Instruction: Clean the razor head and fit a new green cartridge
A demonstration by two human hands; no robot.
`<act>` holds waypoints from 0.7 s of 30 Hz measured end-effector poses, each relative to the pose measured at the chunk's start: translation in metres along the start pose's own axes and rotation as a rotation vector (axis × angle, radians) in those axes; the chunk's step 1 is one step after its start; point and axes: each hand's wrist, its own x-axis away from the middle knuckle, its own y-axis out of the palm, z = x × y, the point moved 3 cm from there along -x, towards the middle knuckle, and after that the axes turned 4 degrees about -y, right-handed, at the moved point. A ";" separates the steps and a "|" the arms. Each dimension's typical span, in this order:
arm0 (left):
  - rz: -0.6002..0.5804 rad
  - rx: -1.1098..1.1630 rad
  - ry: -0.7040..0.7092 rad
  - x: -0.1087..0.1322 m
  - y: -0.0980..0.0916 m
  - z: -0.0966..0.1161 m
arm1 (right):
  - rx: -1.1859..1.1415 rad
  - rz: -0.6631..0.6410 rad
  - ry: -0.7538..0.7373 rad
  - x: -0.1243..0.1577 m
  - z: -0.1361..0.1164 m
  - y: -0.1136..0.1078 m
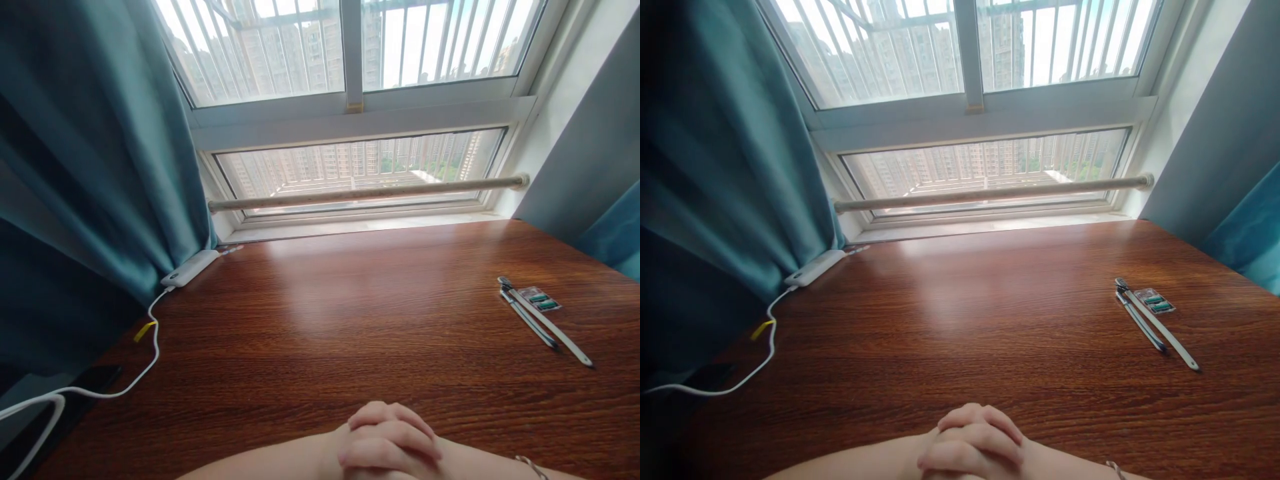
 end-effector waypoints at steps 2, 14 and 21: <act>-0.006 0.028 -0.080 0.002 -0.004 0.004 | -0.092 0.048 0.028 0.001 0.003 0.000; 0.032 0.135 -0.235 0.010 -0.006 0.009 | -0.195 -0.029 0.045 0.003 0.010 0.007; 0.320 0.111 -0.394 0.010 0.009 0.018 | -0.181 -0.115 -0.089 -0.004 0.008 0.010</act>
